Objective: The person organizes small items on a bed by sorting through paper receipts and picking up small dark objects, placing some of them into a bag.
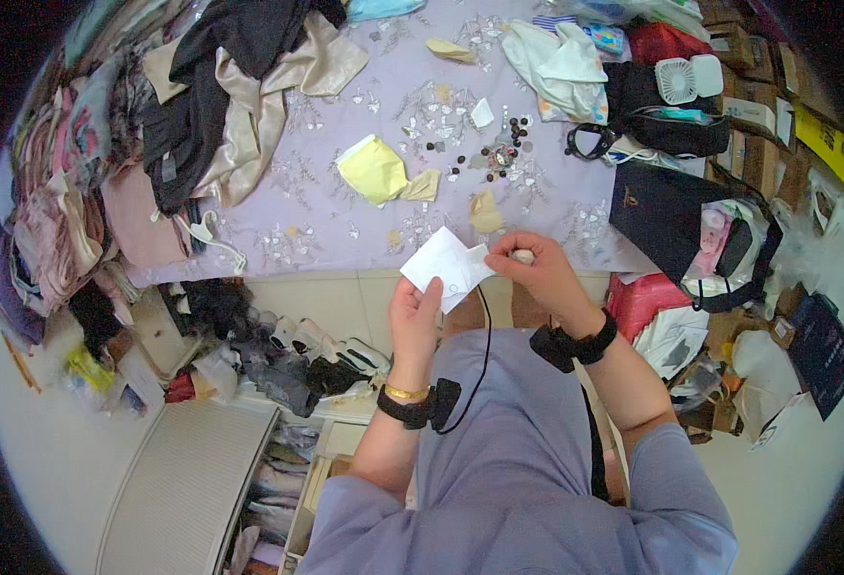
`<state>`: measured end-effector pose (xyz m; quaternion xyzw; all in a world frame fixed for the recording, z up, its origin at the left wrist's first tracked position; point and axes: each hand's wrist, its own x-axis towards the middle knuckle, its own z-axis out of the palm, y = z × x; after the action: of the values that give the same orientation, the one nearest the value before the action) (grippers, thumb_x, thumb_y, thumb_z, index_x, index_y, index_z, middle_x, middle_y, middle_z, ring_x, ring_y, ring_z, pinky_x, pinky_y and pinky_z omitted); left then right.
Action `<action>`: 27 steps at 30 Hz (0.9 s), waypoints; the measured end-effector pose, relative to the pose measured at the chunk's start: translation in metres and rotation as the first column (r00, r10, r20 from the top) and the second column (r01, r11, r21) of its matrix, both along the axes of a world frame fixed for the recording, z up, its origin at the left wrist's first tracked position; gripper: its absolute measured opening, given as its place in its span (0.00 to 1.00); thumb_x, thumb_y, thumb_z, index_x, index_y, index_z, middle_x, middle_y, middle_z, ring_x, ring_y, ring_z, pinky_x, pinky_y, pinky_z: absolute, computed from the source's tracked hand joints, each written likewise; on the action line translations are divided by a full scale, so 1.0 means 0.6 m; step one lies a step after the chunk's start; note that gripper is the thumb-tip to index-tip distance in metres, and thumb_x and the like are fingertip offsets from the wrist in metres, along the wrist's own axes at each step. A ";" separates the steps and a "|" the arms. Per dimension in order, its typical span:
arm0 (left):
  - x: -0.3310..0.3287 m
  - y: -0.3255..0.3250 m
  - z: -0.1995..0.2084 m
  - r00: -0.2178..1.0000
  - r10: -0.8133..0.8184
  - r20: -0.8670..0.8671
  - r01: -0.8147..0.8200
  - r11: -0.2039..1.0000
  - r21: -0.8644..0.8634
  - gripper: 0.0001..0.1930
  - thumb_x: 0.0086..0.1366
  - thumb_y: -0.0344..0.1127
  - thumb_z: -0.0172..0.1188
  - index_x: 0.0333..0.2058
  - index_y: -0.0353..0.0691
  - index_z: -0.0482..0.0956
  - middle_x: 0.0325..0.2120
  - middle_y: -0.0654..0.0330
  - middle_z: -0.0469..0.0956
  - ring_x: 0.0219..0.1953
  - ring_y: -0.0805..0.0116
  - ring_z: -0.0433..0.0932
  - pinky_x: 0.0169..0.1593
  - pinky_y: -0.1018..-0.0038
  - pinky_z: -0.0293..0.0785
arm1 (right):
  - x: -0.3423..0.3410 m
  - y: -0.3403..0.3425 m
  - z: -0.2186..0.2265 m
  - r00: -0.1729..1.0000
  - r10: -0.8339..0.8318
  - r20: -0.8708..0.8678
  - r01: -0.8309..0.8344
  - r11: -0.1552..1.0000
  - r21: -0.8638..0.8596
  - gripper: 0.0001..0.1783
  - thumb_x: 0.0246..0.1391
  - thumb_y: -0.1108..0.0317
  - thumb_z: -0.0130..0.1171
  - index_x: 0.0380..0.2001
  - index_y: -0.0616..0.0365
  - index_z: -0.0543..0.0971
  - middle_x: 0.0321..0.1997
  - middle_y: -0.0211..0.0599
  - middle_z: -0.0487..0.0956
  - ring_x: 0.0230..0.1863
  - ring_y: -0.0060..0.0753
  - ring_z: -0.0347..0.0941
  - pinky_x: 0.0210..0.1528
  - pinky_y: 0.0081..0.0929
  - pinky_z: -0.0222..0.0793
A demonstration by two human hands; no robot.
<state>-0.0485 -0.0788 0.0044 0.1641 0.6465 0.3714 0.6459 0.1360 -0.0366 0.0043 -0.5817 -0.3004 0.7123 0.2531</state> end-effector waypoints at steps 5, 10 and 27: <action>0.006 0.009 0.016 0.999 -0.016 0.045 0.018 0.999 -0.036 0.12 0.62 0.25 0.49 0.45 0.31 0.67 0.40 0.57 0.74 0.39 0.74 0.74 0.43 0.78 0.71 | -0.017 -0.014 -0.015 1.000 0.018 0.006 -0.018 0.997 0.074 0.04 0.47 0.71 0.60 0.27 0.59 0.76 0.31 0.24 0.74 0.36 0.18 0.67 0.41 0.17 0.61; 0.005 -0.003 0.010 0.996 -0.092 0.019 0.091 0.995 0.028 0.13 0.62 0.28 0.51 0.46 0.33 0.68 0.37 0.61 0.76 0.36 0.78 0.74 0.39 0.81 0.70 | -0.030 -0.018 -0.019 1.000 -0.006 -0.004 0.006 0.998 0.062 0.05 0.46 0.70 0.61 0.25 0.59 0.75 0.33 0.26 0.73 0.37 0.20 0.68 0.42 0.18 0.62; -0.070 -0.020 -0.009 0.997 -0.077 -0.021 0.075 0.993 -0.090 0.11 0.63 0.32 0.52 0.42 0.32 0.70 0.37 0.61 0.76 0.37 0.77 0.73 0.40 0.80 0.70 | -0.114 0.011 -0.040 0.909 0.406 0.092 -0.400 0.913 -0.083 0.15 0.43 0.61 0.64 0.32 0.58 0.77 0.28 0.27 0.76 0.33 0.17 0.69 0.38 0.19 0.66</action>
<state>-0.0904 -0.0907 -0.0012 0.1643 0.6635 0.3152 0.6583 0.0678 -0.0303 -0.0199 -0.5522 -0.4048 0.7258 0.0660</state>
